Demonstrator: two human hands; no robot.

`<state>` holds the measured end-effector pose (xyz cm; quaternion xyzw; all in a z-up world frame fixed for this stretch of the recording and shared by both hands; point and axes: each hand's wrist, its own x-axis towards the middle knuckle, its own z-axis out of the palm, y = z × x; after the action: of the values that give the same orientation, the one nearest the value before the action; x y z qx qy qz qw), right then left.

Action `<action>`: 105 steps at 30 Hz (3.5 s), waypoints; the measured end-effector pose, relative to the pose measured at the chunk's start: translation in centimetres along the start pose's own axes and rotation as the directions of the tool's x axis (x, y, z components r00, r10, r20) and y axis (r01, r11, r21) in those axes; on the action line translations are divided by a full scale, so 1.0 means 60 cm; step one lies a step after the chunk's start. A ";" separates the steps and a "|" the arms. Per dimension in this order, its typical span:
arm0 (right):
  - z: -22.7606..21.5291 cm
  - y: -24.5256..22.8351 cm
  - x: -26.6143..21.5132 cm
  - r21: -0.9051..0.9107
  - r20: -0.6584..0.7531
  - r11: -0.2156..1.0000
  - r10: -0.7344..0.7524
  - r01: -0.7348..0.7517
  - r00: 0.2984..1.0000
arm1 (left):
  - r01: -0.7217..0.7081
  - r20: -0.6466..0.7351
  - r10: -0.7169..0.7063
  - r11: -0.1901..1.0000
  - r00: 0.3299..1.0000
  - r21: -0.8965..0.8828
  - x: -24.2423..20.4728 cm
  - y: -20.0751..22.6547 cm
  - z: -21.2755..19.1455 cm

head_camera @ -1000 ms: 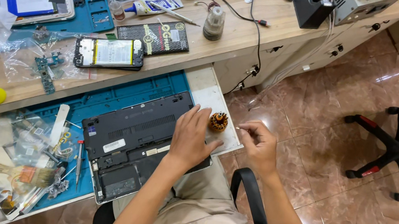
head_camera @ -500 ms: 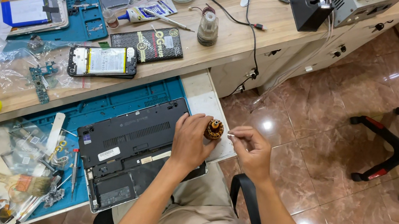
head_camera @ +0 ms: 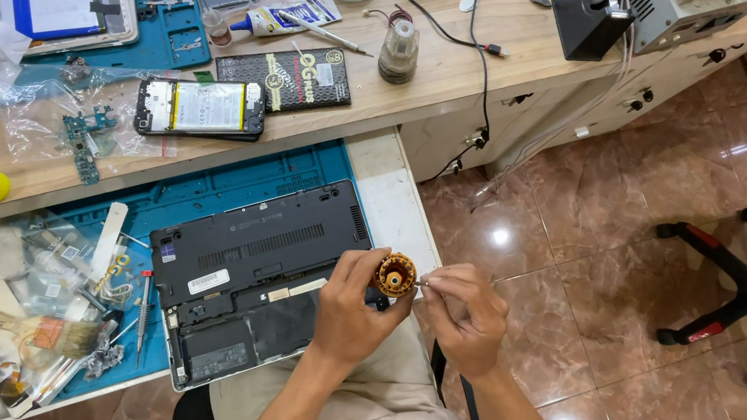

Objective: The person removes the back cover of a laptop using a screwdriver, then uses a metal spudger to pry and disconnect internal components. The back cover is set aside, and the person continues to manipulate internal parts with the spudger.

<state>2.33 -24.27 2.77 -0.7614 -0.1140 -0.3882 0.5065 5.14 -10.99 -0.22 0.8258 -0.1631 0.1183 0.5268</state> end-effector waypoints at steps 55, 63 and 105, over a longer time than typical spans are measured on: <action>0.019 -0.020 -0.008 -0.182 0.114 0.983 -0.012 0.033 0.993 | -0.166 -0.176 0.211 0.957 0.962 0.240 0.001 -0.024 0.041; 0.022 0.030 -0.003 -0.385 0.196 0.918 -0.015 0.091 0.981 | -0.171 0.096 0.147 0.919 0.985 0.354 0.014 -0.052 0.069; 0.052 0.014 -0.047 0.288 0.435 0.788 0.398 -0.544 0.807 | 0.000 -0.066 0.035 0.883 0.997 0.469 -0.065 -0.026 -0.093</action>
<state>2.39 -21.38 -0.39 -0.7022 -0.0823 -0.0727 0.7035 2.03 -4.73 -0.61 0.9223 -0.1179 0.1889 0.3160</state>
